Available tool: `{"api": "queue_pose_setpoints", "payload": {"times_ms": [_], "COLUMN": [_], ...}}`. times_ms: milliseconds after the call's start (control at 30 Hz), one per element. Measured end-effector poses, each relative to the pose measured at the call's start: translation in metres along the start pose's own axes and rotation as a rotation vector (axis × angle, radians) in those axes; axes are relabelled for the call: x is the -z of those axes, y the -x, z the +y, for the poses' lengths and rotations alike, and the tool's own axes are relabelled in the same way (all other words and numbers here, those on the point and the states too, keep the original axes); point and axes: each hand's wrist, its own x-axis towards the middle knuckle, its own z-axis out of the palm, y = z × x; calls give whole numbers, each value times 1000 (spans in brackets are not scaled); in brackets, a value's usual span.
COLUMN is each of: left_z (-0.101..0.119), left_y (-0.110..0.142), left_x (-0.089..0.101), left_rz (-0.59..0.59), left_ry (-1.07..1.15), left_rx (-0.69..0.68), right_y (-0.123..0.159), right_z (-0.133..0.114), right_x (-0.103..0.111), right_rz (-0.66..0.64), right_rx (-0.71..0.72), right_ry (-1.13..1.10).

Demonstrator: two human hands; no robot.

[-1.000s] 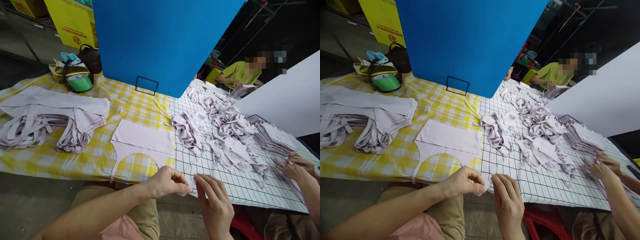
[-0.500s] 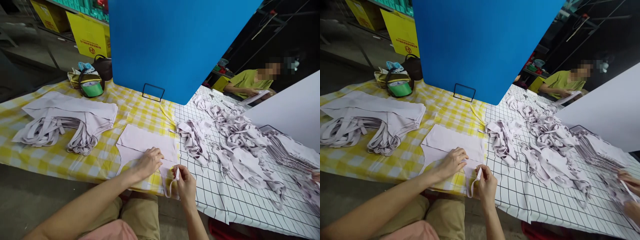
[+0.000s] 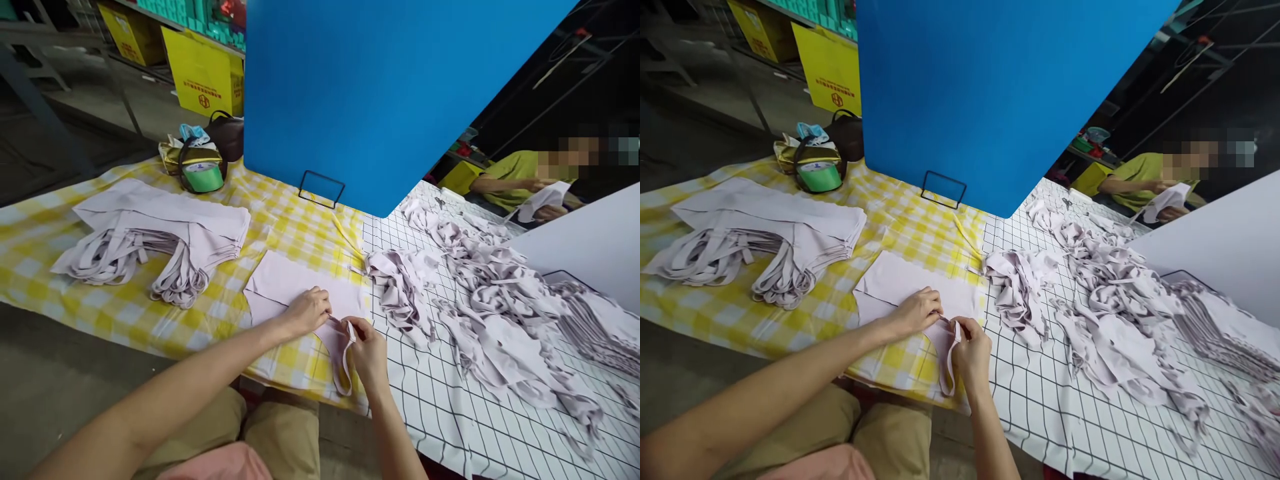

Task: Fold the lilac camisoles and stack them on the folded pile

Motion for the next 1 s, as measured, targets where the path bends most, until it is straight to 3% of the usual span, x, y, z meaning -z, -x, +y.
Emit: {"api": "queue_pose_setpoints", "payload": {"times_ms": [333,633,833,1000], "left_z": [-4,-2,-7,-8], "left_y": [-6,-7,-7,-8], "left_x": [1,3,-5,-6], "left_rz": [-15,-46,-19,-19], "left_ry": [111,85,60,67], "left_rx": [15,19,-6,-1], "right_y": [-15,-17,-19,-15], "right_z": [-4,-3,-10,-9], "right_x": [-9,-10,-17,-20], "right_rz": [-24,-35,-46,-23], "right_rx": [183,236,219,90], "right_ry": [288,340,264,126]}}
